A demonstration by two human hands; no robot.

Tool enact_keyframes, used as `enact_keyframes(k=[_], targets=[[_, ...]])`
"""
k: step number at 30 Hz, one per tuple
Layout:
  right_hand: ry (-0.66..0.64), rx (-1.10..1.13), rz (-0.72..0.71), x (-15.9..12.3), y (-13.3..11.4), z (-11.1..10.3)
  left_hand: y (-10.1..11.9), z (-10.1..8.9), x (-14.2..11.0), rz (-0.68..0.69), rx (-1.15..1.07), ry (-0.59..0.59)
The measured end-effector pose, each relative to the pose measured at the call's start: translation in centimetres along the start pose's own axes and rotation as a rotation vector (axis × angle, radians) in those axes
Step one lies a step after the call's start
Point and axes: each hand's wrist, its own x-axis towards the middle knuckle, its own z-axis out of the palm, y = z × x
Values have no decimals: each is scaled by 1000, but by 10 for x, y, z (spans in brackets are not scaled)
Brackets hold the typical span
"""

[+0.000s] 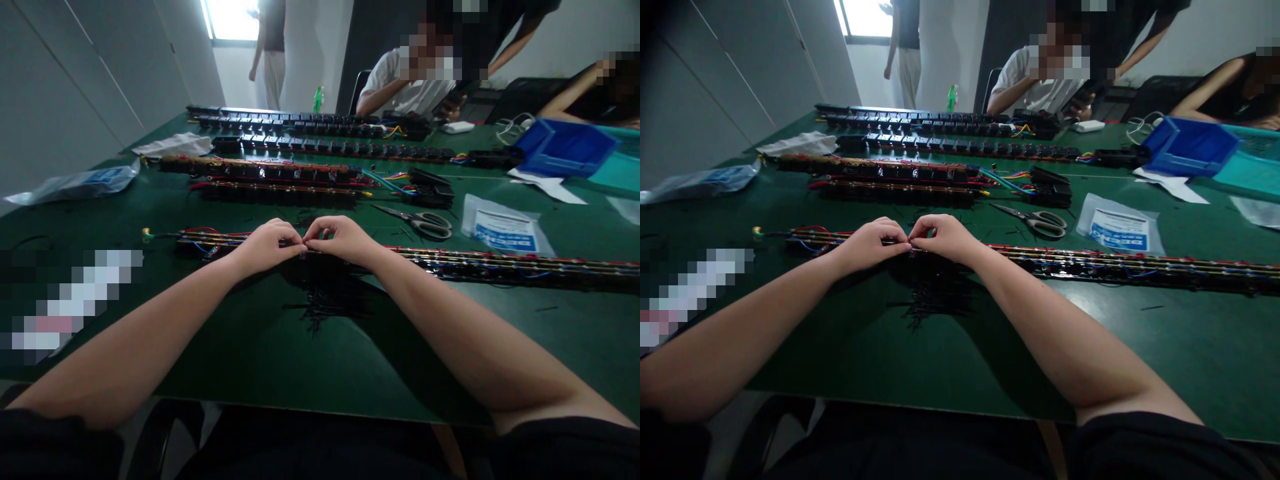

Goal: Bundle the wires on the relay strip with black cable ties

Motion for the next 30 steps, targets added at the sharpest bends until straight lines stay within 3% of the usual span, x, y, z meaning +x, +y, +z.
enact_keyframes(k=[15, 30], targets=[[3, -6, -10, -2, 2, 0, 1, -2, 1, -28, -13, -40], [14, -66, -55, -2, 2, 3, -2, 3, 0, 14, -28, 43]])
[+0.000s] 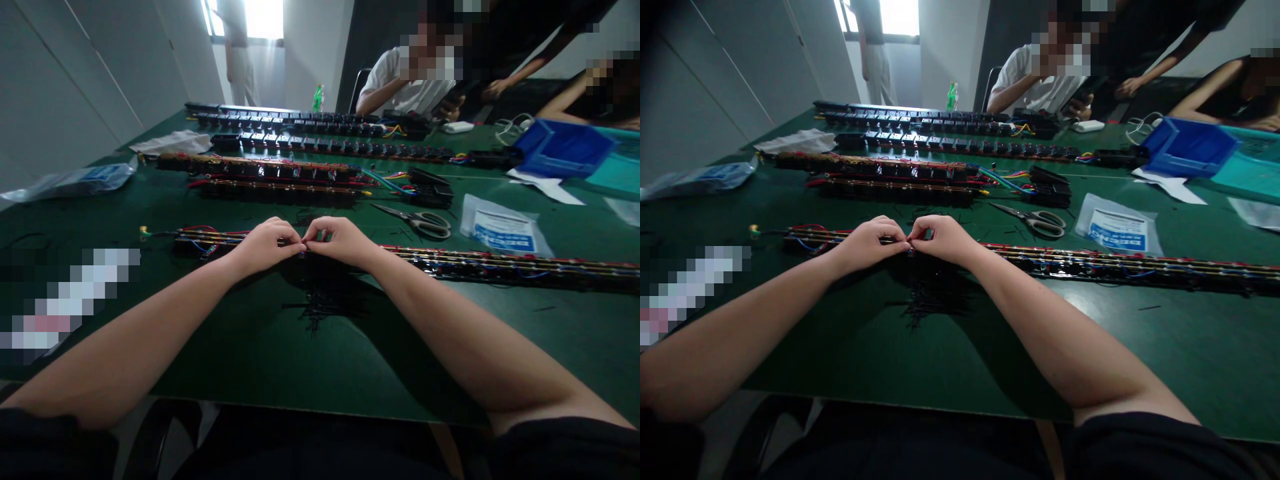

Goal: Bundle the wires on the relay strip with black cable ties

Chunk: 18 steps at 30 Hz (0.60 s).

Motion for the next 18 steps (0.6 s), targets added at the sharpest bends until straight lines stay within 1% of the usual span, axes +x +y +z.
enact_keyframes(k=[18], targets=[[-21, -6, -4, -1, -4, -2, -1, -1, -1, 6, 6, 12]])
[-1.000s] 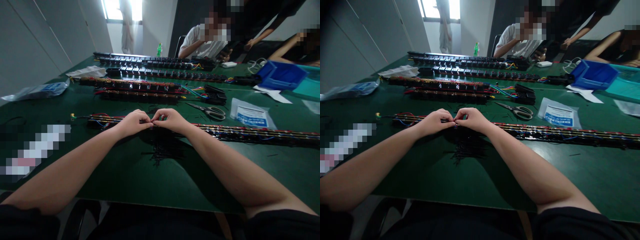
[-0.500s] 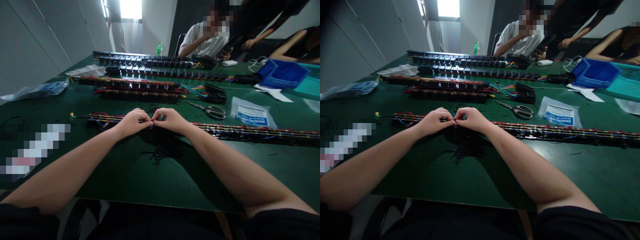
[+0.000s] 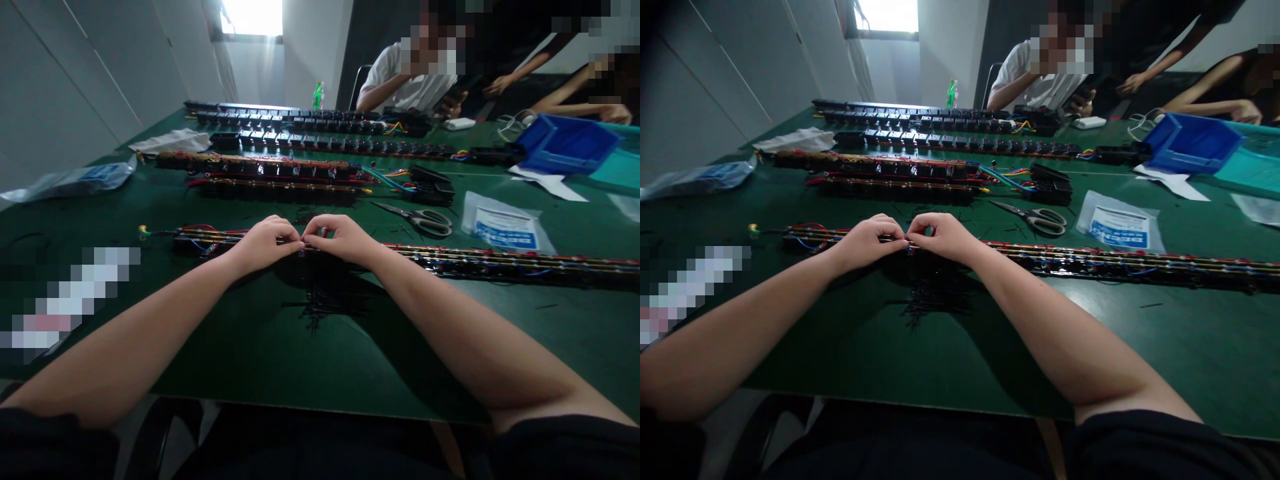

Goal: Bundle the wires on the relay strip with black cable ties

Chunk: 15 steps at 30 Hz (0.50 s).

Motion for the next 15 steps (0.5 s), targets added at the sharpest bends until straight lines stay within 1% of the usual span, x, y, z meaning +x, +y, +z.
enact_keyframes(k=[15], targets=[[4, 28, -21, 0, 1, -1, -1, 0, 0, 13, -15, 0]])
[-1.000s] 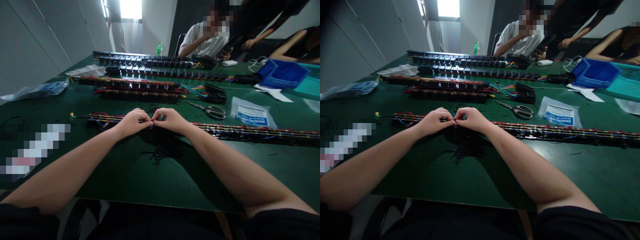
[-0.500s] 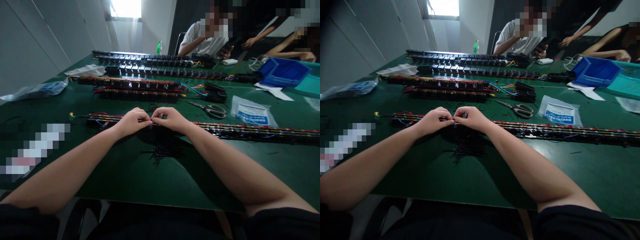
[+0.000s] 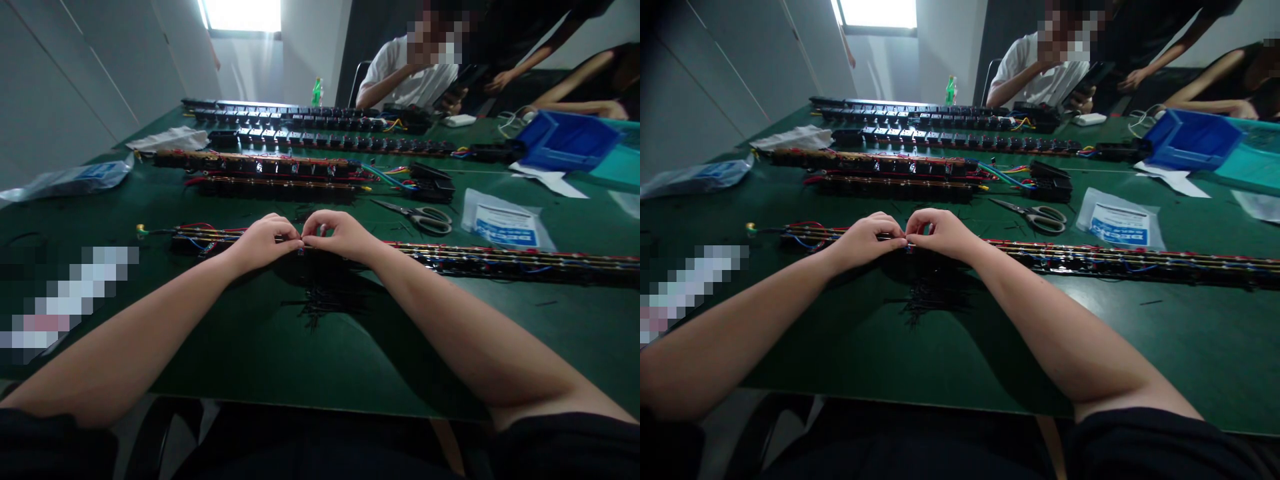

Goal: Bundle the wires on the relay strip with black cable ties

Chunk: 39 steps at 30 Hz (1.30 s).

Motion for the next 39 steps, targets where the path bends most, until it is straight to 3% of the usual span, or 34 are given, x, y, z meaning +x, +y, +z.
enact_keyframes(k=[7, 19, 28, 39], targets=[[-15, 16, -20, 0, 0, -2, 2, -1, -2, -9, -47, 24], [-25, 39, -61, 0, 1, -1, 0, -2, -1, -30, -20, -34], [-3, 106, -51, 1, 5, -4, 0, -2, -1, 31, -3, -24], [119, 205, -81, 1, 9, -1, 0, -3, 0, 104, 115, -41]])
